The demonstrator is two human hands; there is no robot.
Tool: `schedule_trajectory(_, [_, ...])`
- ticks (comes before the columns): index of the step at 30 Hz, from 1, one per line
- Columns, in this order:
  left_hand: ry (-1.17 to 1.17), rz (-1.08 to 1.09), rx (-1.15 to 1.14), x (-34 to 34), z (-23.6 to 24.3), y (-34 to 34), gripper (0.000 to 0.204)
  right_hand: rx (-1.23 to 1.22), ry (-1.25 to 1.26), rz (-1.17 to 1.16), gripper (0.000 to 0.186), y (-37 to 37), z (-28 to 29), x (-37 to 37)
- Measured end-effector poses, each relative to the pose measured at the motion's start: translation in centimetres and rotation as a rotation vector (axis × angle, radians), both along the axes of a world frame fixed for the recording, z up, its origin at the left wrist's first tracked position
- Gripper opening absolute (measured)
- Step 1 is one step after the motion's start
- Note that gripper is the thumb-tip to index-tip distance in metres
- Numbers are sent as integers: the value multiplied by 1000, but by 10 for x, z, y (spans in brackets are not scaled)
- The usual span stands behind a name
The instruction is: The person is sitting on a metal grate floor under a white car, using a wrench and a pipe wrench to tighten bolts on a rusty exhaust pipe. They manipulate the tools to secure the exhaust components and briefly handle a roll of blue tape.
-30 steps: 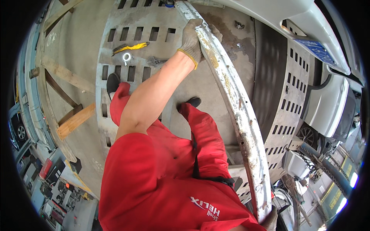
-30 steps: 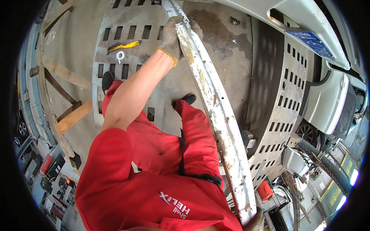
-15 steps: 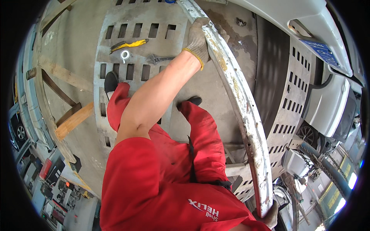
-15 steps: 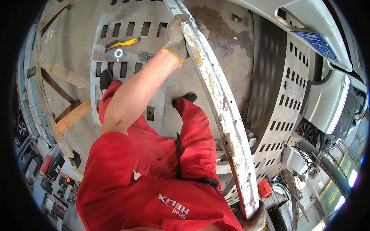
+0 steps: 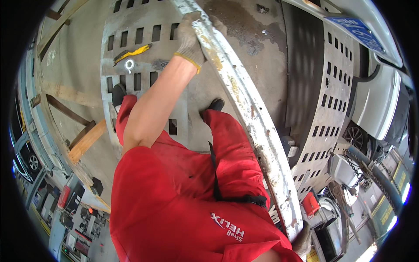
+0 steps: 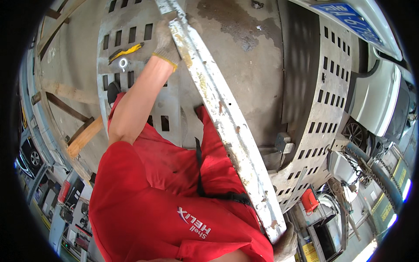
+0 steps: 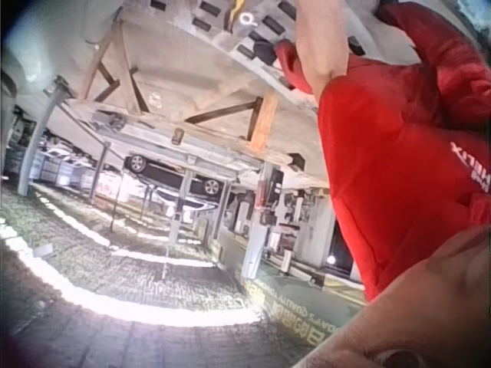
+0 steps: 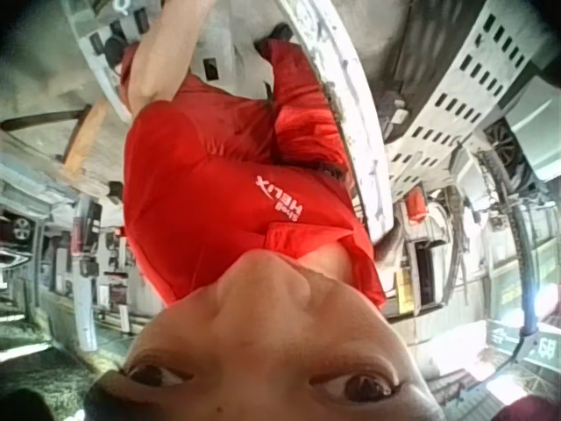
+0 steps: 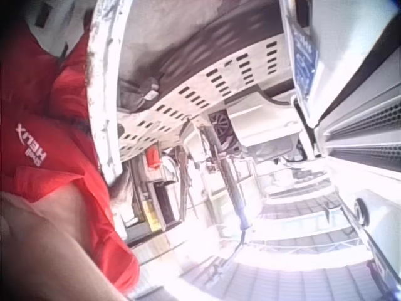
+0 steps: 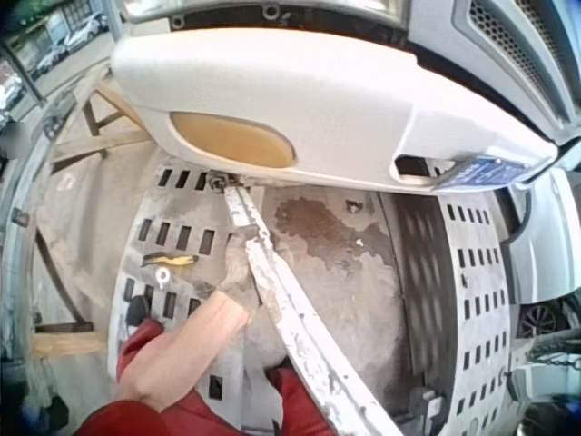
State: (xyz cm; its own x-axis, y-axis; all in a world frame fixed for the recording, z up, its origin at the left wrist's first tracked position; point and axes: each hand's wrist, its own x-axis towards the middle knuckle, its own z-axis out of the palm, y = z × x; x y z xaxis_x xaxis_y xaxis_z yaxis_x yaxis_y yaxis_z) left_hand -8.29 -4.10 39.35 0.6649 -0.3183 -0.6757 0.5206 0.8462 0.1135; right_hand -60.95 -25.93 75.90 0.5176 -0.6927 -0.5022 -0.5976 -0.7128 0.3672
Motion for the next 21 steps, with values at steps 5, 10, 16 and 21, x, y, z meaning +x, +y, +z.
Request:
schedule_trajectory(5, [-30,-64,-56,-2,-13,-15,37,-30,-257,284,79,-10,-21,28])
schedule_trajectory(10, [-89,17,-17,3,-19,-45,31,83,-233,257,78,-39,-19,55])
schedule_trajectory(16, [-87,-6,17,-6,-15,-46,28,71,-333,231,80,-39,-29,12])
schedule_trajectory(21, [-110,50,66,-8,-11,-47,33,71,-358,15,69,-84,-47,1])
